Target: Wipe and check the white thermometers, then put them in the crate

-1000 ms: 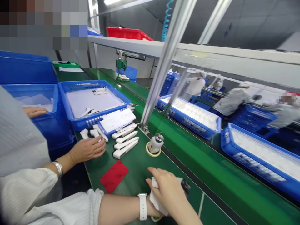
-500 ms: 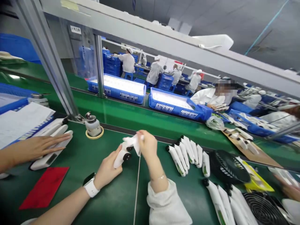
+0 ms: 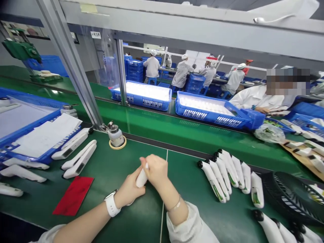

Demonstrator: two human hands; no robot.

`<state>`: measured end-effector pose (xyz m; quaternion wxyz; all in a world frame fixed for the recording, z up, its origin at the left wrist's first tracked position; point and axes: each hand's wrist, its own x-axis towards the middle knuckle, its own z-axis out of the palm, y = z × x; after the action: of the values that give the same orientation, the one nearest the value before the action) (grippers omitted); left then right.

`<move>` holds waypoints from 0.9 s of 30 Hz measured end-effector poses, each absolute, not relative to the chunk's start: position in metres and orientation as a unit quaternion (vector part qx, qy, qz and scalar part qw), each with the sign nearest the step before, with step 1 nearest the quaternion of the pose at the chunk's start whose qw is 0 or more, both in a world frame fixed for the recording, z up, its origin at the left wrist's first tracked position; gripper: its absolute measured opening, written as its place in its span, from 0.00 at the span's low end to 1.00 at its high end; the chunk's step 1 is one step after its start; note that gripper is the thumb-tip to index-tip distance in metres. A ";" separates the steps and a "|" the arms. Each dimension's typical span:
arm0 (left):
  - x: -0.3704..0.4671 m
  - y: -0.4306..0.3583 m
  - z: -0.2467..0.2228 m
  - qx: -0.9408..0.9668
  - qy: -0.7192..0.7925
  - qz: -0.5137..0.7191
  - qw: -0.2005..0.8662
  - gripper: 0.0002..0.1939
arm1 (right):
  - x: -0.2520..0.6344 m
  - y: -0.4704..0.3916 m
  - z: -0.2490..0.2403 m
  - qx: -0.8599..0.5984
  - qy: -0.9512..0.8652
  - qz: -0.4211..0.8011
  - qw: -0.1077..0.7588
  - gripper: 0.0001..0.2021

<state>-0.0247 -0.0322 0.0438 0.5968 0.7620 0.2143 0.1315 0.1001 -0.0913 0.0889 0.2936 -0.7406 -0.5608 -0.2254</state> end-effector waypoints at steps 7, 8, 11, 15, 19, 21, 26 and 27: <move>-0.028 -0.035 0.057 0.654 0.187 0.078 0.729 0.46 | 0.152 -0.122 0.120 -0.829 -0.352 -0.105 0.421 0.22; -0.028 -0.035 0.059 0.638 0.190 0.074 0.743 0.46 | 0.152 -0.126 0.124 -0.813 -0.335 -0.072 0.471 0.21; -0.028 -0.035 0.061 0.604 0.188 0.078 0.770 0.45 | 0.135 -0.128 0.130 -0.751 -0.316 0.023 0.580 0.17; -0.028 -0.032 0.059 0.603 0.168 0.128 0.770 0.41 | 0.099 -0.116 0.126 -0.675 -0.535 0.093 0.500 0.06; -0.032 -0.028 0.057 0.620 0.167 0.135 0.755 0.39 | 0.087 -0.106 0.116 -0.631 -0.674 0.024 0.384 0.08; -0.035 -0.025 0.056 0.634 0.176 0.114 0.745 0.42 | 0.095 -0.105 0.112 -0.662 -0.638 -0.014 0.393 0.08; -0.038 -0.025 0.054 0.646 0.170 0.090 0.738 0.47 | 0.128 -0.114 0.118 -0.764 -0.505 -0.057 0.396 0.06; -0.037 -0.027 0.053 0.635 0.177 0.096 0.746 0.47 | 0.131 -0.118 0.122 -0.773 -0.489 -0.057 0.400 0.06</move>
<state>-0.0367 -0.0267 0.0533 0.7459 0.6350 0.1770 0.0956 0.1312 -0.1178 0.1217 0.3996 -0.7735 -0.4886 -0.0570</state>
